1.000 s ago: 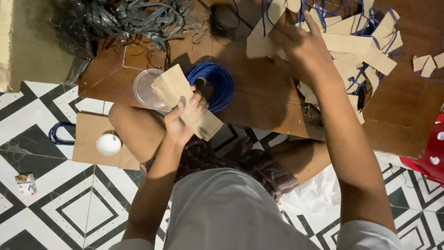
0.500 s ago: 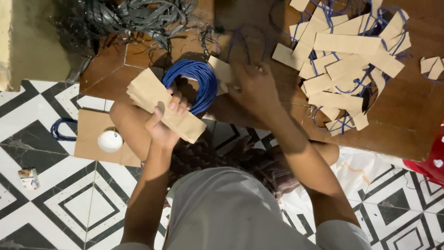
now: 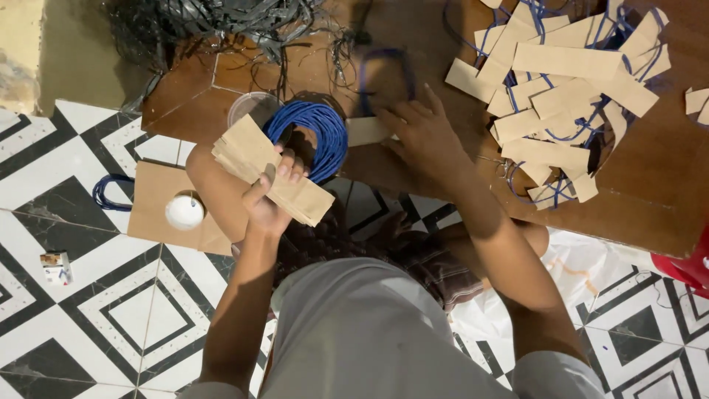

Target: The person is assembling blue wire bundles into cardboard templates, likely for a handicraft or jewelry project.

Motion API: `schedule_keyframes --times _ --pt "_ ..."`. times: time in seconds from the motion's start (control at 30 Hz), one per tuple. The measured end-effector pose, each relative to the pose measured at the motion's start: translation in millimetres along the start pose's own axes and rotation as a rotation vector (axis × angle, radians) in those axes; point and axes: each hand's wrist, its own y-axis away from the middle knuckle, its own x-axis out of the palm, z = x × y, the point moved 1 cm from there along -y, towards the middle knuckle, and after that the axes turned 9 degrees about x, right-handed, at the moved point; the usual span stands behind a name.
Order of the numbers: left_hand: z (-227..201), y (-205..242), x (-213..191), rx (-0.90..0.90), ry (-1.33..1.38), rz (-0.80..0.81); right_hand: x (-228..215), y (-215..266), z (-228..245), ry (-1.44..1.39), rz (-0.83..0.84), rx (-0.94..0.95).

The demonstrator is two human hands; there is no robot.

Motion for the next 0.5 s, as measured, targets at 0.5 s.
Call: schedule_keyframes --times 0.5 --pt "46.0 -19.8 45.7 0.015 -0.175 0.157 -6.1 78.9 -7.0 -0.328 0.067 0.403"
